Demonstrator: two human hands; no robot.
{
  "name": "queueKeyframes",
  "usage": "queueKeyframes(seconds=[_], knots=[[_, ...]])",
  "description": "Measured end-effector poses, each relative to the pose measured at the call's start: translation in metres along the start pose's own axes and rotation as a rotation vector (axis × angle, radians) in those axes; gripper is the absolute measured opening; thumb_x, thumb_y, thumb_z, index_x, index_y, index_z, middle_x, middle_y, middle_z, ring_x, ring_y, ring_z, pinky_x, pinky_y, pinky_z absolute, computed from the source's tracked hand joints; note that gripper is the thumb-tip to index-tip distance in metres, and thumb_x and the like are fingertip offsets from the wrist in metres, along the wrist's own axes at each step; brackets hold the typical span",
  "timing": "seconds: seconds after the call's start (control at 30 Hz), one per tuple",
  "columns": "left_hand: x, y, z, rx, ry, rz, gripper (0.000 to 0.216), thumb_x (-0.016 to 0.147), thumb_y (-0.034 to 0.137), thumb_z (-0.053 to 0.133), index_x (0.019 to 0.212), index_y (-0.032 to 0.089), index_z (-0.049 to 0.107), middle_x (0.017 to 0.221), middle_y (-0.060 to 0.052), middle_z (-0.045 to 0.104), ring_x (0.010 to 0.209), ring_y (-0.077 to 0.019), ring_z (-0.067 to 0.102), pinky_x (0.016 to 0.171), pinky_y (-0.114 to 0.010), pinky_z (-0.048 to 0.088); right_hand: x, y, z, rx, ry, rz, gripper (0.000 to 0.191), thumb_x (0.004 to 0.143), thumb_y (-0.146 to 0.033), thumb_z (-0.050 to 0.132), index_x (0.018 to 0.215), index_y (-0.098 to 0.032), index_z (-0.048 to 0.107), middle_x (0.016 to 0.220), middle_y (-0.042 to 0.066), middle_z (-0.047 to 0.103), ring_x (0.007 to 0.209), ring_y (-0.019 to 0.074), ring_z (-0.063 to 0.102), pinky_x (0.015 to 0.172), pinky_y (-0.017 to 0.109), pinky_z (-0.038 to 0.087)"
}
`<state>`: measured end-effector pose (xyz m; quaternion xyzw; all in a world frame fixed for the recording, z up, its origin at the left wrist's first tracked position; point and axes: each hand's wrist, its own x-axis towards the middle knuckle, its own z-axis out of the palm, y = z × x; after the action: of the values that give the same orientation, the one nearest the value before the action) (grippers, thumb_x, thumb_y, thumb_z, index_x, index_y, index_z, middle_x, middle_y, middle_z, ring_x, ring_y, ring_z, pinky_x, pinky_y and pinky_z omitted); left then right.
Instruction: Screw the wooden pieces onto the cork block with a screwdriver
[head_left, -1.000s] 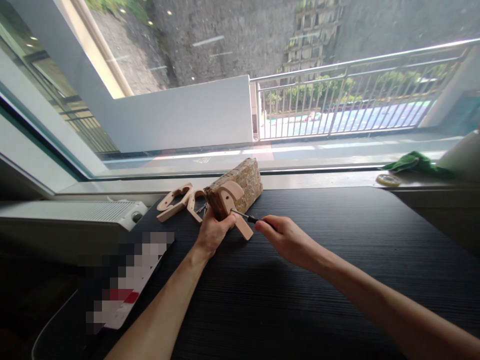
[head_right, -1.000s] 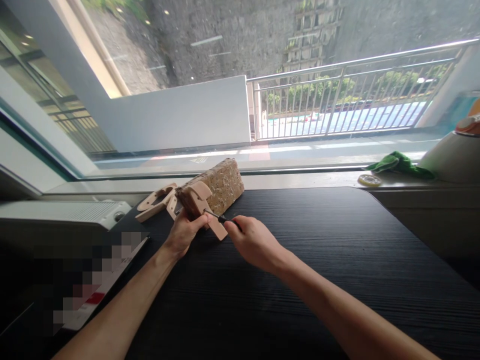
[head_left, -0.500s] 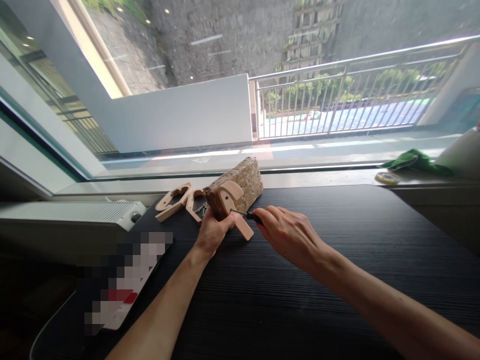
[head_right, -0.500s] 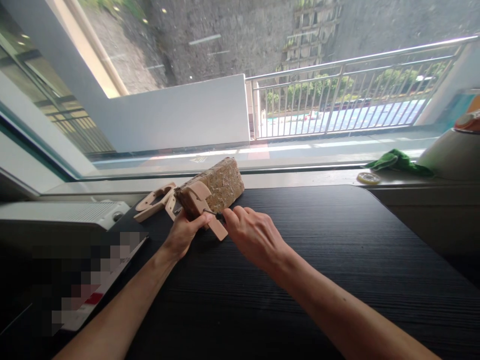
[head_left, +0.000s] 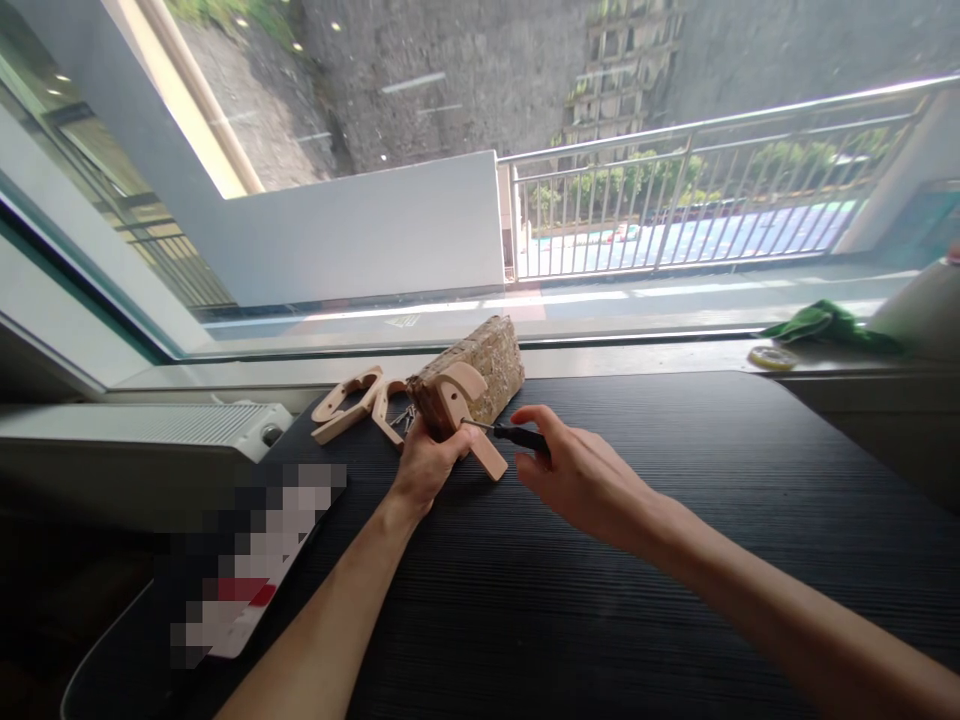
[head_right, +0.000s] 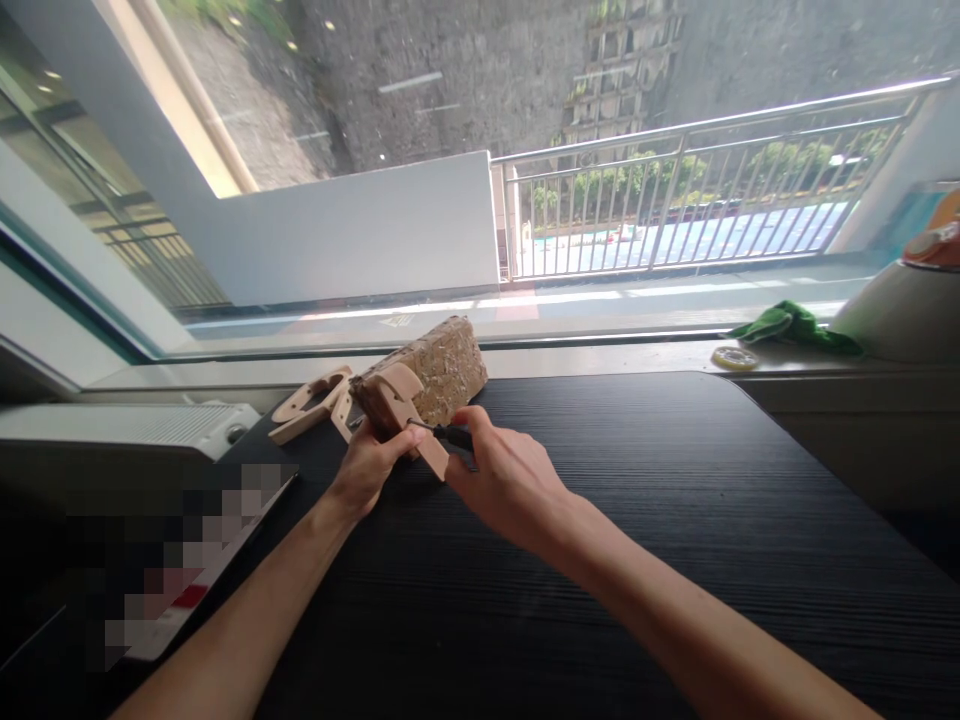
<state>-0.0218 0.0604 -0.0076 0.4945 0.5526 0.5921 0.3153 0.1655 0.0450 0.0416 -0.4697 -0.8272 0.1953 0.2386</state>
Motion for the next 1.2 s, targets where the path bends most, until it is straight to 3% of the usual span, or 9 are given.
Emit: queueKeyframes(seconds=[0.17, 0.3, 0.4, 0.53, 0.7, 0.77, 0.93, 1.1, 1.2], knots=[[0.001, 0.001, 0.000, -0.006, -0.012, -0.018, 0.026, 0.062, 0.024, 0.071, 0.084, 0.016, 0.060, 0.075, 0.000, 0.062, 0.070, -0.0151, 0.058, 0.067, -0.026, 0.047, -0.001, 0.000, -0.001, -0.347, 0.113, -0.242, 0.022, 0.088, -0.019, 0.041, 0.107, -0.019, 0.053, 0.085, 0.003, 0.064, 0.070, 0.0150, 0.057, 0.054, 0.025, 0.027], [0.001, 0.000, 0.000, -0.006, -0.029, 0.007, 0.022, 0.064, 0.023, 0.069, 0.082, 0.016, 0.059, 0.071, 0.002, 0.058, 0.065, -0.0128, 0.054, 0.063, -0.024, 0.045, 0.001, 0.007, 0.007, -0.448, 0.150, -0.357, 0.024, 0.091, -0.018, 0.036, 0.108, -0.018, 0.054, 0.084, 0.004, 0.062, 0.072, 0.0161, 0.056, 0.056, 0.025, 0.028], [0.000, 0.000, 0.000, 0.015, -0.026, 0.020, 0.021, 0.065, 0.023, 0.068, 0.083, 0.016, 0.059, 0.073, 0.002, 0.059, 0.068, -0.0135, 0.055, 0.066, -0.024, 0.046, 0.000, 0.007, 0.011, -0.345, 0.154, -0.294, 0.024, 0.092, -0.021, 0.036, 0.106, -0.017, 0.055, 0.087, 0.005, 0.063, 0.074, 0.0167, 0.057, 0.060, 0.026, 0.032], [0.001, -0.001, -0.001, 0.069, -0.006, 0.035, 0.025, 0.066, 0.024, 0.068, 0.088, 0.017, 0.060, 0.079, 0.000, 0.063, 0.075, -0.0162, 0.058, 0.071, -0.027, 0.046, 0.000, 0.004, 0.015, -0.011, 0.109, -0.046, 0.025, 0.091, -0.030, 0.037, 0.105, -0.017, 0.054, 0.083, 0.005, 0.065, 0.074, 0.0165, 0.059, 0.063, 0.026, 0.035], [0.001, -0.004, -0.001, 0.073, 0.021, 0.038, 0.025, 0.064, 0.024, 0.069, 0.087, 0.017, 0.061, 0.078, 0.000, 0.063, 0.073, -0.0157, 0.058, 0.070, -0.026, 0.046, 0.005, 0.007, 0.018, 0.297, -0.027, 0.106, 0.035, 0.092, -0.039, 0.029, 0.077, -0.018, 0.053, 0.070, 0.002, 0.061, 0.064, 0.0132, 0.053, 0.056, 0.024, 0.034], [0.001, -0.005, -0.001, 0.032, 0.030, 0.027, 0.025, 0.062, 0.023, 0.070, 0.085, 0.017, 0.061, 0.076, 0.001, 0.063, 0.071, -0.0149, 0.057, 0.068, -0.025, 0.046, 0.005, 0.007, 0.014, 0.258, -0.052, 0.092, 0.035, 0.091, -0.040, 0.029, 0.076, -0.019, 0.052, 0.067, 0.001, 0.059, 0.062, 0.0129, 0.052, 0.054, 0.023, 0.032], [0.000, -0.004, 0.001, -0.036, 0.008, 0.000, 0.024, 0.061, 0.023, 0.071, 0.082, 0.017, 0.061, 0.072, 0.002, 0.062, 0.066, -0.0139, 0.057, 0.064, -0.024, 0.046, -0.001, -0.001, 0.001, -0.046, -0.005, 0.002, 0.026, 0.085, -0.030, 0.043, 0.109, -0.019, 0.048, 0.071, 0.001, 0.062, 0.062, 0.0152, 0.055, 0.054, 0.024, 0.028], [0.000, -0.004, 0.000, 0.025, 0.002, 0.018, 0.026, 0.064, 0.025, 0.070, 0.086, 0.016, 0.061, 0.080, -0.001, 0.063, 0.074, -0.0163, 0.058, 0.070, -0.027, 0.047, -0.002, 0.001, 0.004, -0.367, 0.115, -0.213, 0.019, 0.090, -0.020, 0.037, 0.098, -0.018, 0.054, 0.086, 0.004, 0.063, 0.069, 0.0158, 0.057, 0.054, 0.025, 0.025], [0.000, -0.005, 0.000, 0.042, -0.005, 0.027, 0.027, 0.065, 0.026, 0.070, 0.089, 0.016, 0.060, 0.082, -0.002, 0.064, 0.076, -0.0174, 0.059, 0.072, -0.029, 0.048, -0.001, 0.004, 0.010, -0.367, 0.126, -0.241, 0.021, 0.092, -0.021, 0.034, 0.097, -0.017, 0.054, 0.083, 0.005, 0.062, 0.069, 0.0162, 0.056, 0.055, 0.026, 0.026]])
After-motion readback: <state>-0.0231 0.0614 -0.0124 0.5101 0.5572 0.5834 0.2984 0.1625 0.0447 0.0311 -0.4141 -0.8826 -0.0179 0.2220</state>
